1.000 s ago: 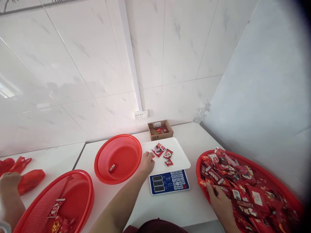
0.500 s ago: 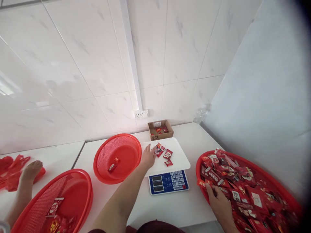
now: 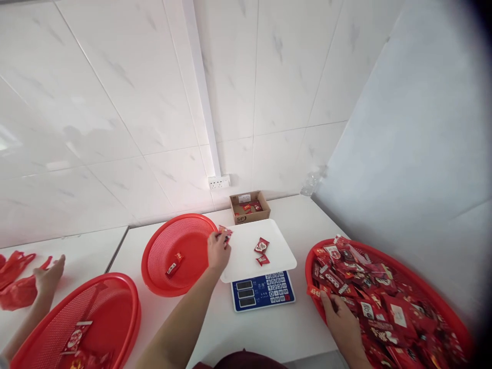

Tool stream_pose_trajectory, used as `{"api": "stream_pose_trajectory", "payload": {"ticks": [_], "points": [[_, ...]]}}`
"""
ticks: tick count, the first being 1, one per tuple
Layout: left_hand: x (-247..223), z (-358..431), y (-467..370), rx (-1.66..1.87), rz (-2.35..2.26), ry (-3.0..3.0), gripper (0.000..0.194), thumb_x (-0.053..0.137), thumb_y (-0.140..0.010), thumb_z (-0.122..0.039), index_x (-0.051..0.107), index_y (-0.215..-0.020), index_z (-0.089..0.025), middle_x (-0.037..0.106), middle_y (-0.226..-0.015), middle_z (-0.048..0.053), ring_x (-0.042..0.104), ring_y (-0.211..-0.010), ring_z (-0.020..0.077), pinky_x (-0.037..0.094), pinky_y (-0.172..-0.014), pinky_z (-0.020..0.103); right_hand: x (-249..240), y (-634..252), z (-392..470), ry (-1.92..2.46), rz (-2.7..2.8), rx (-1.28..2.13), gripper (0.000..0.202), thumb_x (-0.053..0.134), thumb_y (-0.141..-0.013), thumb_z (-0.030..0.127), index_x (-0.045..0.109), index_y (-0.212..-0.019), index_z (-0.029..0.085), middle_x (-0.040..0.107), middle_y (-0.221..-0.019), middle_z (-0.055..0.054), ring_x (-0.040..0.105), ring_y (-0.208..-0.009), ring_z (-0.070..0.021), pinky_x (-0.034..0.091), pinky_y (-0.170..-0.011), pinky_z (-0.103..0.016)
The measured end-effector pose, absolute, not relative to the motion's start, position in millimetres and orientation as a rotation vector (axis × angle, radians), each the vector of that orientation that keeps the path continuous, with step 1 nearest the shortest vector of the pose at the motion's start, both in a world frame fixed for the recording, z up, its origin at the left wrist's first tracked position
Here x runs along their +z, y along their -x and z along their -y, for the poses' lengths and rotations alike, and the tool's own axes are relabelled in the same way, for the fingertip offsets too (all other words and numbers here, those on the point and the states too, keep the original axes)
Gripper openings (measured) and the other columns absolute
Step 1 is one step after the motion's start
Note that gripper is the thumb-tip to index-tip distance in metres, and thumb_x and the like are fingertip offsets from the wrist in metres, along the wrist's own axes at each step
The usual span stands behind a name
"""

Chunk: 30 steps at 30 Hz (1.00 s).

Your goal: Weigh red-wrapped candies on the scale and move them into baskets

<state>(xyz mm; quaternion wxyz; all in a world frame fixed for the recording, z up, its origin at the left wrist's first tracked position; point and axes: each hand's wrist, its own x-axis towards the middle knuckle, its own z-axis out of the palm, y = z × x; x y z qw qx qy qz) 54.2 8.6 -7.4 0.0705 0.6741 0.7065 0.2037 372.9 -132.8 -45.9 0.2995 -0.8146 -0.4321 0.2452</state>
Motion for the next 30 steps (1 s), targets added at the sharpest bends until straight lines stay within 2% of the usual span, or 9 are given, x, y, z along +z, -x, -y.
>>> {"api": "stream_pose_trajectory", "payload": {"ticks": [3,5,7,11,16,19,22,25,30], "points": [[0,2,-22,0.664,-2.474,-1.865,0.044,0.048,-0.079,-0.016,0.053,-0.121,-0.025,0.042,-0.135,0.01,0.033,-0.128,0.0302,0.026,-0.106,0.051,-47,-374,131,2.172,1.142,0.666,0.047,0.034,-0.068,0.069,0.051,-0.065,0.025,0.065,-0.061,-0.006,0.06,-0.059,-0.024,0.044,-0.06,-0.034],[2,6,-18,0.558,-2.479,-1.918,0.043,0.048,-0.081,-0.018,0.051,-0.123,-0.025,0.038,-0.141,0.01,0.023,-0.135,0.0309,0.018,-0.108,0.056,-49,-375,131,2.178,1.14,0.65,0.049,0.035,-0.068,0.07,0.053,-0.067,0.025,0.066,-0.063,-0.007,0.06,-0.06,-0.0244,0.044,-0.06,-0.034],[-2,8,-30,0.466,-2.244,-2.11,0.041,0.046,-0.084,-0.022,0.05,-0.125,-0.024,0.037,-0.143,0.01,0.021,-0.137,0.0285,0.016,-0.11,0.054,-50,-375,131,2.186,1.138,0.642,0.05,0.036,-0.067,0.07,0.055,-0.068,0.024,0.066,-0.064,-0.008,0.06,-0.06,-0.0248,0.044,-0.06,-0.035],[-16,5,-93,0.305,-1.578,-2.29,0.047,0.046,-0.086,-0.033,0.044,-0.133,-0.026,0.031,-0.148,0.009,0.027,-0.135,0.0263,0.027,-0.109,0.044,-47,-374,132,2.189,1.136,0.66,0.047,0.035,-0.068,0.068,0.053,-0.066,0.025,0.065,-0.062,-0.007,0.06,-0.06,-0.025,0.044,-0.06,-0.035],[-31,-6,-156,0.144,-1.382,-2.219,0.052,0.054,-0.082,-0.034,0.044,-0.132,-0.028,0.024,-0.15,0.009,0.021,-0.136,0.0337,0.022,-0.108,0.052,-42,-371,134,2.152,1.111,0.646,0.047,0.035,-0.068,0.069,0.052,-0.065,0.026,0.066,-0.063,-0.008,0.06,-0.061,-0.025,0.045,-0.059,-0.034],[-32,-13,-161,0.161,-1.411,-2.21,0.038,0.054,-0.079,-0.018,0.058,-0.116,-0.025,0.039,-0.139,0.011,0.035,-0.128,0.031,0.028,-0.105,0.049,-42,-371,135,2.137,1.111,0.622,0.046,0.035,-0.069,0.069,0.051,-0.063,0.026,0.066,-0.061,-0.008,0.06,-0.058,-0.0241,0.045,-0.057,-0.033],[-31,-14,-151,0.223,-1.447,-2.177,0.033,0.048,-0.077,-0.006,0.064,-0.101,-0.022,0.057,-0.116,0.01,0.048,-0.112,0.0256,0.04,-0.096,0.041,-41,-370,135,2.129,1.115,0.618,0.045,0.036,-0.07,0.067,0.052,-0.065,0.026,0.066,-0.062,-0.008,0.06,-0.059,-0.0241,0.045,-0.057,-0.033],[-27,-9,-133,0.344,-1.521,-2.108,0.036,0.044,-0.076,-0.002,0.065,-0.097,-0.022,0.06,-0.106,0.007,0.054,-0.105,0.0207,0.045,-0.09,0.033,-41,-370,134,2.157,1.13,0.618,0.046,0.034,-0.07,0.068,0.052,-0.065,0.025,0.067,-0.064,-0.009,0.061,-0.06,-0.0249,0.045,-0.058,-0.034],[-11,-3,-75,0.579,-1.776,-1.904,0.037,0.033,-0.084,-0.007,0.063,-0.101,-0.021,0.06,-0.109,0.006,0.06,-0.09,0.0149,0.049,-0.079,0.027,-46,-374,133,2.184,1.157,0.611,0.05,0.033,-0.067,0.07,0.053,-0.065,0.025,0.067,-0.066,-0.01,0.061,-0.062,-0.0269,0.045,-0.059,-0.036]]}}
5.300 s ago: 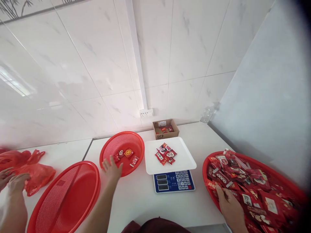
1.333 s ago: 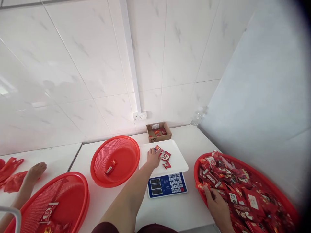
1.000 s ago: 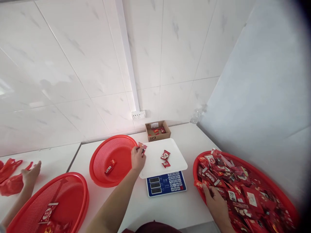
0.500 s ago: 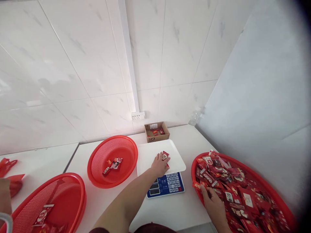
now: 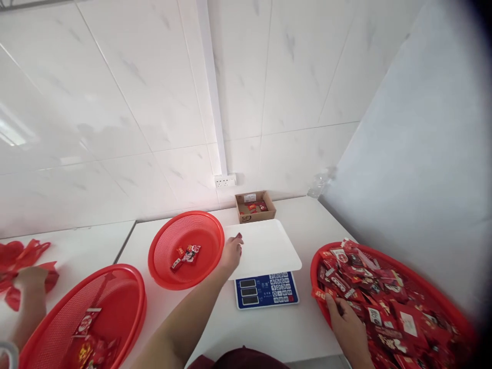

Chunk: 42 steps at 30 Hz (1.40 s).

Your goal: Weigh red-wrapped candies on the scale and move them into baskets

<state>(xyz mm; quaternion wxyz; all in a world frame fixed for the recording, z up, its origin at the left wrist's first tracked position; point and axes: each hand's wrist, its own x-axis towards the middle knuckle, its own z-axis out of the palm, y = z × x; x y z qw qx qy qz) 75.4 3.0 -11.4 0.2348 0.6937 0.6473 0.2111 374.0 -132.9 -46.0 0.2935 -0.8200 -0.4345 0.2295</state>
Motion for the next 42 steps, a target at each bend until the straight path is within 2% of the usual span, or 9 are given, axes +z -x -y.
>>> {"api": "stream_pose_trajectory", "payload": {"ticks": [3,7,9,14,19,23,29,35,42], "points": [[-1,3,-27,0.649,-1.974,-1.788,0.039,0.03,-0.088,-0.014,0.058,-0.114,-0.02,0.057,-0.118,0.01,0.057,-0.105,0.0197,0.045,-0.089,0.033,-49,-376,133,2.197,1.151,0.642,0.047,0.035,-0.068,0.068,0.054,-0.068,0.025,0.068,-0.071,-0.011,0.062,-0.065,-0.0275,0.046,-0.062,-0.037],[-6,29,18,0.555,-2.195,-1.684,0.05,0.034,-0.09,-0.036,0.038,-0.136,-0.018,0.034,-0.144,0.019,0.036,-0.13,0.0332,0.037,-0.097,0.05,-51,-378,132,2.235,1.142,0.676,0.044,0.036,-0.067,0.065,0.054,-0.071,0.025,0.068,-0.072,-0.011,0.061,-0.065,-0.0284,0.045,-0.063,-0.038],[-17,48,25,0.382,-2.159,-1.775,0.054,0.04,-0.088,-0.042,0.039,-0.136,-0.018,0.038,-0.143,0.018,0.035,-0.131,0.0318,0.034,-0.1,0.049,-52,-378,132,2.223,1.131,0.67,0.044,0.037,-0.066,0.065,0.054,-0.072,0.025,0.068,-0.072,-0.011,0.061,-0.065,-0.0287,0.045,-0.063,-0.038],[-36,75,27,0.133,-2.039,-2.017,0.037,0.045,-0.088,-0.034,0.055,-0.122,-0.025,0.063,-0.12,0.01,0.05,-0.121,0.0256,0.023,-0.109,0.046,-51,-377,133,2.184,1.121,0.667,0.044,0.038,-0.066,0.066,0.054,-0.07,0.025,0.068,-0.072,-0.011,0.061,-0.066,-0.0274,0.044,-0.062,-0.037],[-28,66,38,0.027,-2.24,-2.031,0.038,0.039,-0.088,-0.021,0.054,-0.123,-0.02,0.06,-0.125,0.013,0.046,-0.125,0.028,0.021,-0.108,0.053,-48,-375,133,2.144,1.124,0.622,0.048,0.035,-0.067,0.068,0.054,-0.069,0.024,0.067,-0.07,-0.011,0.061,-0.067,-0.0267,0.044,-0.064,-0.036],[-20,67,18,0.392,-2.104,-2.074,0.038,0.042,-0.085,-0.023,0.055,-0.121,-0.016,0.054,-0.131,0.014,0.037,-0.13,0.0283,0.023,-0.11,0.047,-38,-368,135,2.045,1.088,0.585,0.048,0.035,-0.07,0.067,0.054,-0.069,0.023,0.067,-0.071,-0.01,0.06,-0.068,-0.024,0.044,-0.066,-0.035],[-1,99,-91,0.558,-1.311,-1.553,0.045,0.053,-0.079,-0.039,0.052,-0.121,-0.024,0.065,-0.109,0.006,0.062,-0.089,0.0185,0.051,-0.08,0.033,-8,-311,139,1.721,1.23,0.864,0.038,0.04,-0.079,0.055,0.054,-0.065,0.022,0.06,-0.061,-0.001,0.054,-0.06,-0.0168,0.042,-0.06,-0.029],[17,111,-145,0.481,-1.042,-1.185,0.035,0.059,-0.074,-0.049,0.059,-0.086,-0.015,0.06,-0.066,-0.001,0.051,-0.055,0.0093,0.043,-0.054,0.024,-3,-279,145,1.578,1.203,1.153,0.039,0.042,-0.08,0.056,0.045,-0.059,0.022,0.054,-0.055,0.001,0.05,-0.056,-0.0134,0.04,-0.057,-0.027],[4,104,-144,0.509,-0.979,-0.795,0.038,0.072,-0.066,-0.045,0.059,-0.085,-0.014,0.057,-0.057,-0.004,0.048,-0.048,0.0054,0.036,-0.049,0.018,-15,-302,158,1.606,1.135,1.213,0.037,0.043,-0.08,0.052,0.05,-0.062,0.021,0.057,-0.059,0.0,0.052,-0.057,-0.0128,0.041,-0.057,-0.026]]}}
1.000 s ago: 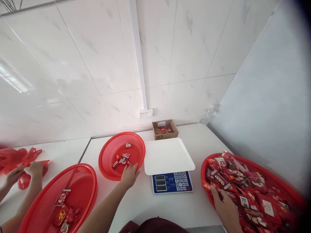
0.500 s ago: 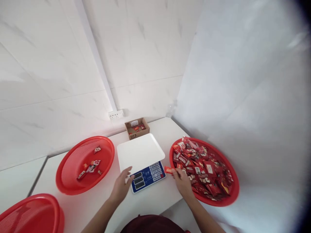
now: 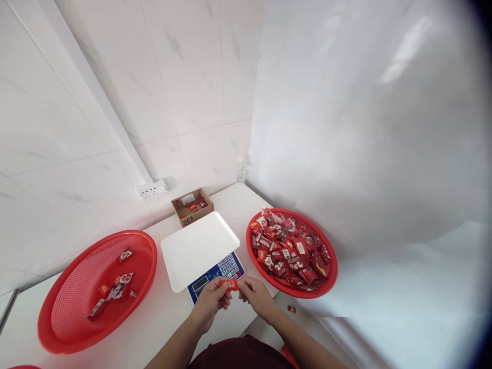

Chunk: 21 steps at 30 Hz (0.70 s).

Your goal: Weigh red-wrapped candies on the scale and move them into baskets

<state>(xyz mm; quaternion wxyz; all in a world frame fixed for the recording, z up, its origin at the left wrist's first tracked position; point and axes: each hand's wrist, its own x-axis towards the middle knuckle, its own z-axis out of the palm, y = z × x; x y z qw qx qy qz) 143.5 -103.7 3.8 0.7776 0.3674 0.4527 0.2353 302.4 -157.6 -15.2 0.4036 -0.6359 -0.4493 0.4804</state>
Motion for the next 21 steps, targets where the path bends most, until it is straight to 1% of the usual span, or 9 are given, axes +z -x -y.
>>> {"api": "stream_pose_trajectory", "payload": {"ticks": [2,4,7,9,11,12,15,19,21], "points": [[5,88,-141,0.616,-1.049,-0.711,0.029,0.069,-0.072,-0.036,0.057,-0.089,-0.015,0.059,-0.059,-0.003,0.051,-0.05,0.006,0.04,-0.051,0.017,-19,-321,158,1.691,1.074,1.126,0.036,0.042,-0.079,0.051,0.053,-0.065,0.02,0.058,-0.061,-0.001,0.054,-0.059,-0.0142,0.042,-0.059,-0.027],[11,69,-134,0.726,-1.115,-0.632,0.028,0.064,-0.079,-0.026,0.054,-0.104,-0.017,0.064,-0.068,0.0,0.059,-0.058,0.0085,0.046,-0.06,0.019,-20,-347,159,1.802,0.996,1.002,0.036,0.04,-0.079,0.052,0.056,-0.07,0.02,0.061,-0.065,-0.002,0.057,-0.063,-0.0168,0.045,-0.062,-0.03],[18,47,-120,0.781,-1.17,-0.556,0.054,0.059,-0.083,-0.019,0.035,-0.131,-0.024,0.068,-0.091,0.006,0.067,-0.076,0.0138,0.052,-0.075,0.028,-21,-395,161,1.975,0.978,0.691,0.036,0.04,-0.079,0.051,0.06,-0.082,0.021,0.066,-0.079,-0.006,0.06,-0.078,-0.0212,0.047,-0.074,-0.035],[19,45,-111,0.733,-1.182,-0.546,0.063,0.06,-0.082,-0.02,0.028,-0.137,-0.026,0.067,-0.101,0.009,0.067,-0.081,0.016,0.052,-0.08,0.032,-23,-428,165,2.081,1.008,0.407,0.036,0.042,-0.079,0.045,0.062,-0.095,0.02,0.065,-0.098,-0.01,0.059,-0.094,-0.024,0.044,-0.086,-0.039],[16,53,-105,0.658,-1.184,-0.559,0.062,0.062,-0.081,-0.022,0.032,-0.135,-0.023,0.067,-0.105,0.011,0.067,-0.082,0.0169,0.052,-0.081,0.032,-29,-456,170,2.235,1.037,0.187,0.041,0.046,-0.076,0.037,0.058,-0.11,0.018,0.059,-0.116,-0.013,0.051,-0.112,-0.028,0.038,-0.096,-0.043],[13,59,-102,0.617,-1.181,-0.564,0.058,0.063,-0.081,-0.024,0.036,-0.132,-0.021,0.067,-0.106,0.012,0.067,-0.082,0.0171,0.052,-0.081,0.032,-34,-467,173,2.33,1.027,0.145,0.048,0.049,-0.073,0.034,0.055,-0.118,0.018,0.055,-0.124,-0.014,0.046,-0.119,-0.03,0.036,-0.099,-0.045],[5,80,-96,0.51,-1.187,-0.555,0.048,0.062,-0.081,-0.028,0.046,-0.124,-0.017,0.067,-0.106,0.013,0.067,-0.082,0.0165,0.051,-0.08,0.03,-50,-488,177,2.533,0.97,0.206,0.064,0.051,-0.07,0.026,0.042,-0.132,0.017,0.043,-0.138,-0.015,0.036,-0.129,-0.0318,0.034,-0.101,-0.048],[1,98,-89,0.459,-1.177,-0.551,0.045,0.066,-0.077,-0.035,0.051,-0.116,-0.017,0.068,-0.104,0.011,0.067,-0.082,0.0158,0.05,-0.078,0.028,-64,-499,177,2.527,1.011,0.277,0.069,0.047,-0.072,0.021,0.033,-0.139,0.016,0.038,-0.142,-0.015,0.037,-0.13,-0.0276,0.036,-0.101,-0.042],[2,103,-86,0.453,-1.17,-0.556,0.045,0.068,-0.075,-0.037,0.053,-0.113,-0.018,0.069,-0.102,0.01,0.066,-0.082,0.0157,0.049,-0.078,0.028,-64,-504,178,2.505,1.04,0.289,0.065,0.045,-0.074,0.022,0.036,-0.137,0.014,0.042,-0.139,-0.015,0.041,-0.127,-0.0273,0.038,-0.1,-0.041]]}}
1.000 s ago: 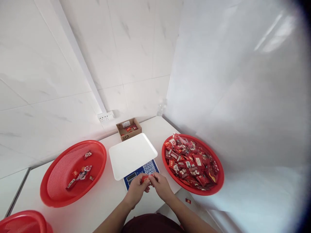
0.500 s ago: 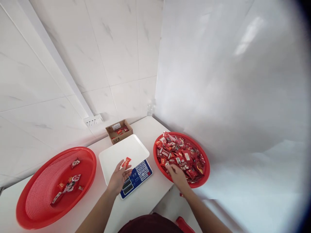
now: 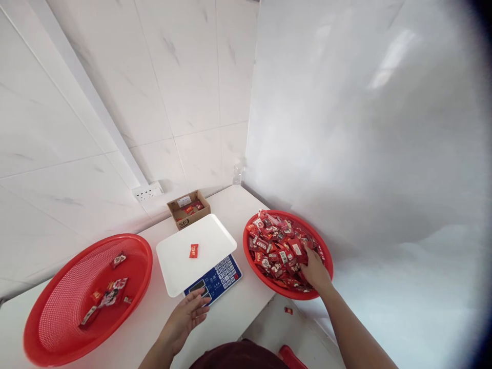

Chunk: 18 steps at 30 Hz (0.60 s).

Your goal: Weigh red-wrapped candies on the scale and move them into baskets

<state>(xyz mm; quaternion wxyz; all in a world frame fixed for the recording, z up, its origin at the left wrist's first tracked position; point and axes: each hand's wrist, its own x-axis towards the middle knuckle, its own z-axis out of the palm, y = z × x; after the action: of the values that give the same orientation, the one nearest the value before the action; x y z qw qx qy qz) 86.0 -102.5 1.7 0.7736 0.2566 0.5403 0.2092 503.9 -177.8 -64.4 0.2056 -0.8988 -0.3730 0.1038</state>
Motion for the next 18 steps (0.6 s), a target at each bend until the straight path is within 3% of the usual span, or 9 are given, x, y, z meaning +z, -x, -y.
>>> {"api": "stream_pose_trajectory", "payload": {"ticks": [4,7,12,15,18], "points": [[1,106,-84,0.452,-1.171,-0.568,0.042,0.068,-0.075,-0.037,0.054,-0.11,-0.018,0.069,-0.099,0.008,0.065,-0.08,0.0147,0.048,-0.077,0.027,-56,-518,186,2.475,0.963,0.293,0.047,0.04,-0.078,0.026,0.054,-0.123,0.018,0.06,-0.121,-0.012,0.058,-0.107,-0.0261,0.045,-0.09,-0.041],[-3,106,-85,0.457,-1.162,-0.578,0.04,0.067,-0.075,-0.036,0.054,-0.108,-0.018,0.068,-0.096,0.007,0.064,-0.077,0.0134,0.048,-0.075,0.026,-45,-519,189,2.436,0.875,0.189,0.043,0.037,-0.081,0.027,0.058,-0.118,0.02,0.065,-0.11,-0.01,0.061,-0.097,-0.0239,0.046,-0.085,-0.039],[-3,109,-91,0.442,-1.148,-0.604,0.04,0.069,-0.073,-0.035,0.055,-0.107,-0.019,0.067,-0.096,0.005,0.064,-0.077,0.0128,0.048,-0.075,0.026,-29,-486,170,2.272,1.215,-0.114,0.043,0.036,-0.083,0.025,0.055,-0.121,0.02,0.057,-0.124,-0.009,0.047,-0.119,-0.0231,0.035,-0.101,-0.041],[1,113,-94,0.44,-1.133,-0.614,0.041,0.069,-0.072,-0.037,0.055,-0.105,-0.019,0.067,-0.093,0.005,0.063,-0.076,0.0126,0.047,-0.074,0.025,-32,-453,154,2.287,1.496,0.108,0.044,0.039,-0.085,0.03,0.051,-0.126,0.02,0.055,-0.127,-0.011,0.046,-0.121,-0.024,0.036,-0.099,-0.041],[5,117,-95,0.445,-1.139,-0.61,0.041,0.071,-0.069,-0.038,0.057,-0.103,-0.019,0.067,-0.089,0.003,0.062,-0.075,0.0123,0.047,-0.073,0.024,-42,-428,146,2.484,1.599,0.204,0.056,0.053,-0.078,0.032,0.045,-0.132,0.021,0.041,-0.141,-0.014,0.032,-0.131,-0.0322,0.031,-0.1,-0.047]]}}
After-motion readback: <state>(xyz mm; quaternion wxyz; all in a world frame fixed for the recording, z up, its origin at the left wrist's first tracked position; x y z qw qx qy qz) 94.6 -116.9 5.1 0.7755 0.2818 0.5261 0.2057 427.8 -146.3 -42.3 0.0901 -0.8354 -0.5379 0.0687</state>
